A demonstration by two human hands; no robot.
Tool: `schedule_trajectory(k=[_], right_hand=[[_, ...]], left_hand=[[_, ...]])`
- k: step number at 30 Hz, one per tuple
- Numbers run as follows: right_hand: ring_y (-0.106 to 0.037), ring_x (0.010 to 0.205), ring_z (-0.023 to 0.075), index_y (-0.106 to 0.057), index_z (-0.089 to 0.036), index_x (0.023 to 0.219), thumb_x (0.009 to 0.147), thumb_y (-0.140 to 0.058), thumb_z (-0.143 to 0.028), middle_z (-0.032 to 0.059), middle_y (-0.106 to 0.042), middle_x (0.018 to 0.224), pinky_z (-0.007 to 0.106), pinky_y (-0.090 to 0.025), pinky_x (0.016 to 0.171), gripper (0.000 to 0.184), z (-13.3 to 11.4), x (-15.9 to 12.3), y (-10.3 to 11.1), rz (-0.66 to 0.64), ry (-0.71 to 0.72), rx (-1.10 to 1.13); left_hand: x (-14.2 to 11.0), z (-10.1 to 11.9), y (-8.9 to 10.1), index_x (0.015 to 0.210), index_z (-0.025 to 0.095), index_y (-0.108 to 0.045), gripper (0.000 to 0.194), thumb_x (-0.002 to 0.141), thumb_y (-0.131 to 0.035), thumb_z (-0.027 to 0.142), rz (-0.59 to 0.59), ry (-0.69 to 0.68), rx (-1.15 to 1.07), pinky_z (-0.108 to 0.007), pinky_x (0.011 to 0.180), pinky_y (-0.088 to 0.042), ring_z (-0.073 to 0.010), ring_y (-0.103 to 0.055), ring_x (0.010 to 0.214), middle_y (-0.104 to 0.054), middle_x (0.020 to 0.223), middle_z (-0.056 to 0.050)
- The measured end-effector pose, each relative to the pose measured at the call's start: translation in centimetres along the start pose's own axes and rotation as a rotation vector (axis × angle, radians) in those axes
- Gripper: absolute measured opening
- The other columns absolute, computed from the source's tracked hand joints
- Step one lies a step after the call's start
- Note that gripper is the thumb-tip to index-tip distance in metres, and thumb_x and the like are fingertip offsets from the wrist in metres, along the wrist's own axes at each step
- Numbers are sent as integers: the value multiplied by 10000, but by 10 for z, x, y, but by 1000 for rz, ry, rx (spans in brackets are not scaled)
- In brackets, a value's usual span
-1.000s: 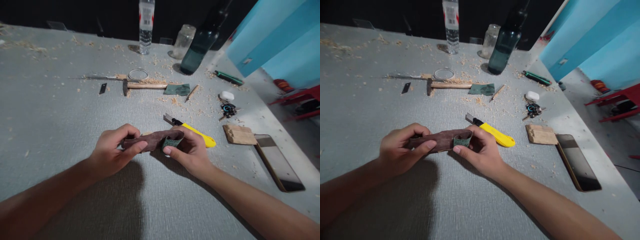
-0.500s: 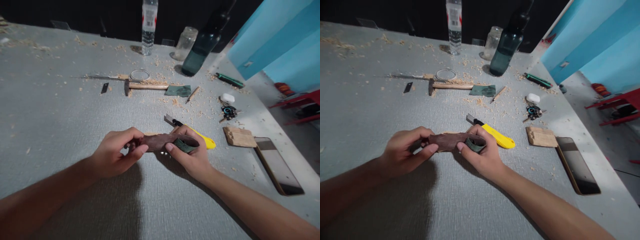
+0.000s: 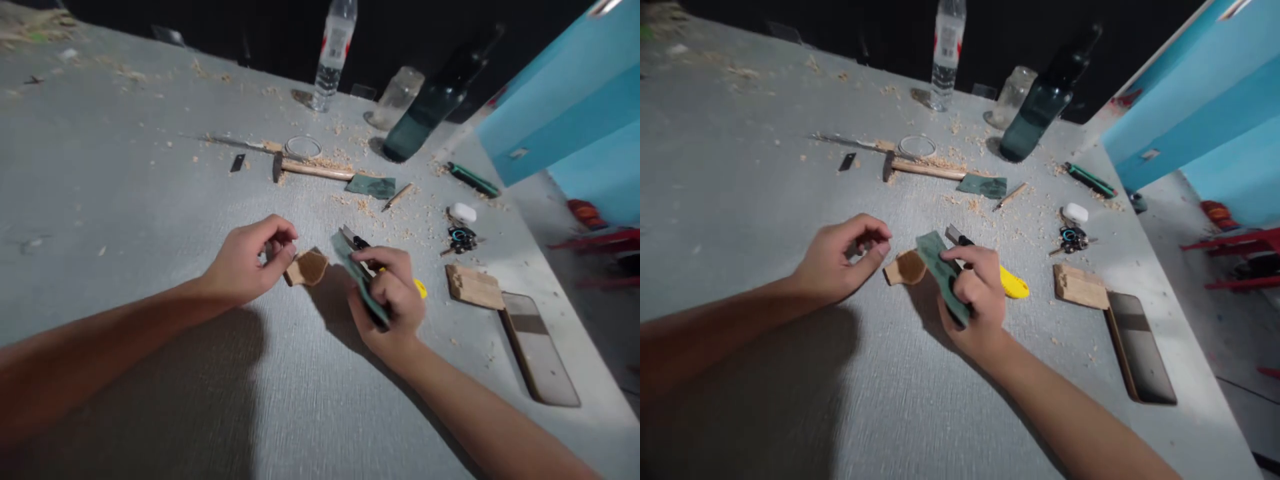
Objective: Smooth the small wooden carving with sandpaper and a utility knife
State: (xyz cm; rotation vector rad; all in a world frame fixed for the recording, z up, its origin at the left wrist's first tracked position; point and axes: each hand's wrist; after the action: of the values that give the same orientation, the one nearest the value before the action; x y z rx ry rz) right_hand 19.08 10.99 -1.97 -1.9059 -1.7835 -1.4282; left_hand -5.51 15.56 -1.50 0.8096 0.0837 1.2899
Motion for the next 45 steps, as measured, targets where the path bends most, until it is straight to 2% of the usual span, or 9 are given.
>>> schedule_trajectory(k=[3, 8, 11, 13, 17, 22, 38, 42, 45], right_hand=[[-707, 1185, 278, -477, -256, 868, 903, -611, -7, 122, -765, 1272, 499, -581, 967, 284, -2, -1, -1, -176, 179, -41], [-730, 1293, 287, -563, -224, 1267, 996, -575, -67, 188, -745, 1414, 459, -616, 954, 313, -7, -2, -4, -327, 149, -134], [-695, 1369, 288, -408, -160, 1607, 1018, -555, -74, 212, -710, 1467, 474, -610, 1021, 614, -6, -2, -3, -366, 137, -200], [-641, 1444, 289, -352, -163, 1677, 1029, -525, -72, 202, -668, 1529, 508, -584, 1108, 676, -5, -3, -3, -436, 135, -245], [-570, 1508, 287, -505, -159, 1602, 1043, -524, -82, 154, -615, 1584, 518, -542, 1213, 565, -7, -6, 1, -587, 139, -317], [-585, 1486, 275, -634, -113, 1474, 1038, -530, -63, 140, -652, 1537, 464, -573, 1199, 450, -10, -7, 4, -607, 160, -291], [-557, 1499, 295, -545, -148, 1595, 999, -540, -22, 180, -614, 1564, 500, -557, 1209, 609, -3, -4, 2, -546, 57, -235], [-568, 1488, 305, -563, -128, 1578, 1007, -586, -39, 168, -653, 1527, 479, -561, 1208, 579, -4, -4, 3, -591, 137, -204], [-580, 1481, 297, -584, -110, 1553, 1001, -540, -7, 181, -636, 1544, 481, -552, 1214, 563, -2, -2, 3, -591, 85, -233]], left_hand=[[-1, -1, -1, 984, 195, -666, 67, 947, -611, 187, -94, -164, 83, -253, 713, -492, -127, -650, 771, -700, 870, 6], [-6, -2, -2, 837, 194, -672, 160, 980, -628, 249, -165, -417, 353, -311, 710, -470, -161, -635, 771, -716, 890, -15], [-10, -2, -2, 893, 199, -698, 127, 995, -668, 268, -189, -389, 368, -319, 734, -493, -175, -671, 847, -736, 975, -27], [-11, -1, -3, 936, 206, -705, 103, 997, -692, 287, -217, -314, 337, -312, 740, -504, -179, -690, 896, -737, 1046, -36], [-12, 1, -3, 929, 207, -705, 95, 989, -714, 280, -248, -146, 270, -303, 723, -505, -168, -683, 854, -717, 1005, -24], [-10, -2, -1, 884, 208, -710, 117, 984, -721, 267, -265, -98, 145, -279, 691, -483, -140, -656, 785, -695, 931, -3], [-2, -8, 2, 841, 206, -669, 215, 978, -772, 335, -287, -129, 76, -274, 731, -496, -146, -668, 821, -699, 902, 3], [-2, -8, 2, 874, 214, -700, 136, 988, -738, 277, -302, -119, 67, -274, 738, -506, -150, -680, 834, -723, 931, -3], [-1, -8, 2, 901, 212, -711, 114, 980, -759, 279, -312, -136, 24, -266, 733, -510, -143, -680, 817, -724, 926, -2]])
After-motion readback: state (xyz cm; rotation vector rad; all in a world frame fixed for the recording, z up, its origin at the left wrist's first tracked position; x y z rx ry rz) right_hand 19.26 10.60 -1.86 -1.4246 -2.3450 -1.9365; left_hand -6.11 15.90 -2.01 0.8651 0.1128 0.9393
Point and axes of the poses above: each hand's wrist, its own x-axis towards the middle knuckle, its own y-axis out of the back of the hand, z = x × y
